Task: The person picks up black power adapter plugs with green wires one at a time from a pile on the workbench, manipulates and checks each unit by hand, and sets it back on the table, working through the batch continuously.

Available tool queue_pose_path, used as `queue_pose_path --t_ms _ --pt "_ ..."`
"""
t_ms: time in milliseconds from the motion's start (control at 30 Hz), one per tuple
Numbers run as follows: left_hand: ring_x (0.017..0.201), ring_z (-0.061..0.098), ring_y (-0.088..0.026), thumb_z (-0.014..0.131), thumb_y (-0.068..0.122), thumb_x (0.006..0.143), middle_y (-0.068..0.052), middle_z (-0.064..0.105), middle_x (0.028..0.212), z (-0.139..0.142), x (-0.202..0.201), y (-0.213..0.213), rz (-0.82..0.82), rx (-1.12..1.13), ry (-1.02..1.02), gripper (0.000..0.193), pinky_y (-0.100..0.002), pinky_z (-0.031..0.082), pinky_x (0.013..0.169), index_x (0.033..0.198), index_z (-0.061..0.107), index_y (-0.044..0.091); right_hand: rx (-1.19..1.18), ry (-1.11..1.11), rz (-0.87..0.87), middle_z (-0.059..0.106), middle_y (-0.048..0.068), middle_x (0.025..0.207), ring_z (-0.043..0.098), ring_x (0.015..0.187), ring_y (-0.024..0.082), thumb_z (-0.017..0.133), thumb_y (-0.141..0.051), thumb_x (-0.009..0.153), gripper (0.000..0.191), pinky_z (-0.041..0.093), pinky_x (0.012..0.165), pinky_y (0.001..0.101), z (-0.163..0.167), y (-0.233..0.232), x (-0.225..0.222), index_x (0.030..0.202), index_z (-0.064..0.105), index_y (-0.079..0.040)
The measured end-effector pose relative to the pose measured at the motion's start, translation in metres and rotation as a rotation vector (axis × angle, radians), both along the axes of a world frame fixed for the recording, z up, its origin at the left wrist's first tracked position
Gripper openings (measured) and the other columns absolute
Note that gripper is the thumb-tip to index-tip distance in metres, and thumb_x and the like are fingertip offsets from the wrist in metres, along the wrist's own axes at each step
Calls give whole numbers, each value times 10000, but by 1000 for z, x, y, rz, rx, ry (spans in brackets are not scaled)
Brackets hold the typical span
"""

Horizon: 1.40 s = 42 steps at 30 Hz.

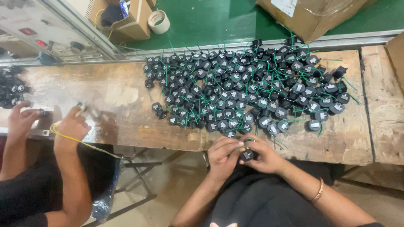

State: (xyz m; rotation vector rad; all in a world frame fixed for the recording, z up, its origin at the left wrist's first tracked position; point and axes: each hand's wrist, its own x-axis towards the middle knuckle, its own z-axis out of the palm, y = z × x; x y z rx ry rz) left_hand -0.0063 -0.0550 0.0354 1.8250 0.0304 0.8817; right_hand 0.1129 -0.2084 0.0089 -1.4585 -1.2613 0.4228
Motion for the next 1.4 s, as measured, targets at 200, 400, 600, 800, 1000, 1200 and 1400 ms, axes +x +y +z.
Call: queue_pose_path --t_ms 200,400,600,800,1000,1200,1400 --pt "1010 686 -268 847 44 758 -95 747 1069 3 -8 10 -181 148 -37 258 -369 554 907 968 702 83 -4 36 -8 629 133 1129 665 1060 294 842 -99 737 335 542 883 388 -2 0 0 1019 671 -38" --pt "926 724 -190 881 66 820 -63 744 982 -3 -8 -2 44 -187 77 215 -334 584 810 912 687 72 36 1 8 618 121 1084 653 1028 276 877 -131 763 310 537 858 380 1 3 -2 961 655 -47" --pt "904 687 -288 835 53 752 -112 713 1056 14 15 34 205 353 335 244 -389 536 730 989 779 64 41 145 1 589 81 1034 628 927 217 882 -162 800 347 519 841 352 2 -5 6 867 550 -88" --pt "971 697 -279 733 -81 852 -112 699 1044 21 26 36 303 192 -9 218 -367 569 835 1037 727 32 95 180 -50 612 86 1067 598 1056 244 830 -265 862 340 483 960 376 0 -7 7 1047 625 -66" --pt "918 751 -258 661 -135 866 -115 747 1020 15 18 3 -21 -130 -54 243 -374 621 792 1044 691 27 16 53 -75 620 169 1268 587 1207 312 798 -338 813 674 437 1049 414 -5 -11 8 1338 575 21" --pt "1026 716 -293 746 -78 810 -157 735 1105 12 11 17 -141 156 -155 256 -369 583 898 1032 695 39 -11 50 -80 670 158 1221 655 1168 325 840 -266 832 476 503 1016 429 -12 -10 6 1206 667 -27" --pt "1021 685 -205 826 -22 829 -91 717 1074 -13 -6 5 -282 -626 178 229 -342 570 869 949 652 66 -36 -12 -19 671 151 1173 657 1141 326 843 -251 806 450 512 983 437 -10 -9 6 1174 688 -42"
